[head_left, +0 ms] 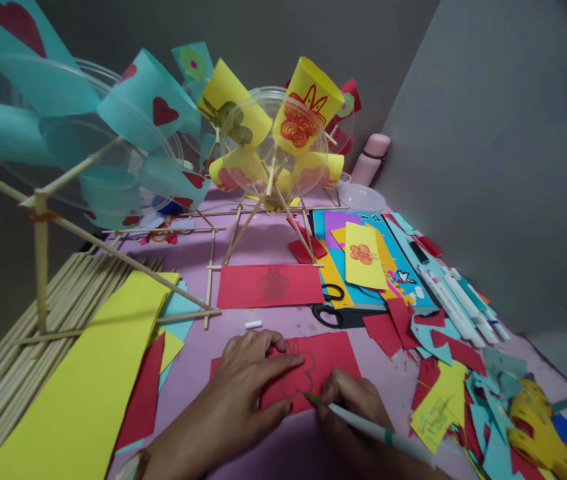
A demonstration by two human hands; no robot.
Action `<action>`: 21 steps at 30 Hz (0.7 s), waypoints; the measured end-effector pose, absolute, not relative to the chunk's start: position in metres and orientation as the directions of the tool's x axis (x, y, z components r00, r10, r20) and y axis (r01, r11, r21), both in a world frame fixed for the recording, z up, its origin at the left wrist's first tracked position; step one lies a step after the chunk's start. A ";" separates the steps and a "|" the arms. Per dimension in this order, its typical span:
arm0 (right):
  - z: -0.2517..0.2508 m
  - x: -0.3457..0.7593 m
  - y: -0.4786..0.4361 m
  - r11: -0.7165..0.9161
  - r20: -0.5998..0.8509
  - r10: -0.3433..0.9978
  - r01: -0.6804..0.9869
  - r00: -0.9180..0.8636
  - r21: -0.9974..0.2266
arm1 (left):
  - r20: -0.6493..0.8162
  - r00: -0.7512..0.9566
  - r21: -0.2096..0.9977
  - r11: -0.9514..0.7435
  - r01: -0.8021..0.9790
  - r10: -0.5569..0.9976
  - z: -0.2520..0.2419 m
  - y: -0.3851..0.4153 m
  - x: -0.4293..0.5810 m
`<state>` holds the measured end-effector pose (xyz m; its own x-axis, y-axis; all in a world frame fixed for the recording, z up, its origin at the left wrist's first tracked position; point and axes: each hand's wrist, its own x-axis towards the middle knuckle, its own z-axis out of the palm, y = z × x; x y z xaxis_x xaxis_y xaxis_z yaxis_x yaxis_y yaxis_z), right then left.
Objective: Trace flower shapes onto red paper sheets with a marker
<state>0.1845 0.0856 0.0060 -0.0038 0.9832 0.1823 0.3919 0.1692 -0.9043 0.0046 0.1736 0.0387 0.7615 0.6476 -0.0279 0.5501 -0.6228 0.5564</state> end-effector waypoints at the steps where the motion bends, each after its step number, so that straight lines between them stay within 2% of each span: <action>1: 0.009 0.184 0.085 0.136 0.148 0.989 0.372 0.005 -0.918 | -0.027 0.763 0.557 -0.624 0.548 0.646 0.039 0.173 0.004; 4: 0.014 0.184 0.085 0.003 0.028 0.996 0.270 0.086 -0.963 | -0.024 0.767 0.560 -0.627 0.542 0.641 0.040 0.173 0.004; 7: 0.009 0.187 0.087 -0.105 -0.104 0.980 -0.001 0.172 -0.994 | -0.036 0.766 0.574 -0.614 0.542 0.642 0.041 0.173 0.004; 10: 0.003 0.189 0.091 -0.072 -0.123 0.961 -0.204 0.249 -0.976 | -0.033 0.763 0.583 -0.607 0.540 0.646 0.040 0.174 0.004; 15: 0.006 0.187 0.097 -0.047 -0.098 0.957 -0.187 0.273 -0.981 | 0.003 0.769 0.533 -0.652 0.540 0.639 0.038 0.173 0.002; 18: 0.010 0.183 0.100 -0.028 -0.083 0.953 -0.185 0.292 -0.982 | 0.191 0.765 0.394 -0.762 0.514 0.615 0.042 0.168 -0.003; 21: 0.012 0.181 0.104 -0.037 -0.084 0.954 -0.166 0.287 -0.985 | 0.429 0.744 0.233 -0.858 0.457 0.513 0.045 0.155 -0.013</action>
<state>0.1812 0.1043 0.0125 0.2871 0.9542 -0.0838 -0.1660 -0.0366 -0.9854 -0.0133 0.1554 0.0452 0.7441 0.5125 0.4285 0.4569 -0.8584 0.2333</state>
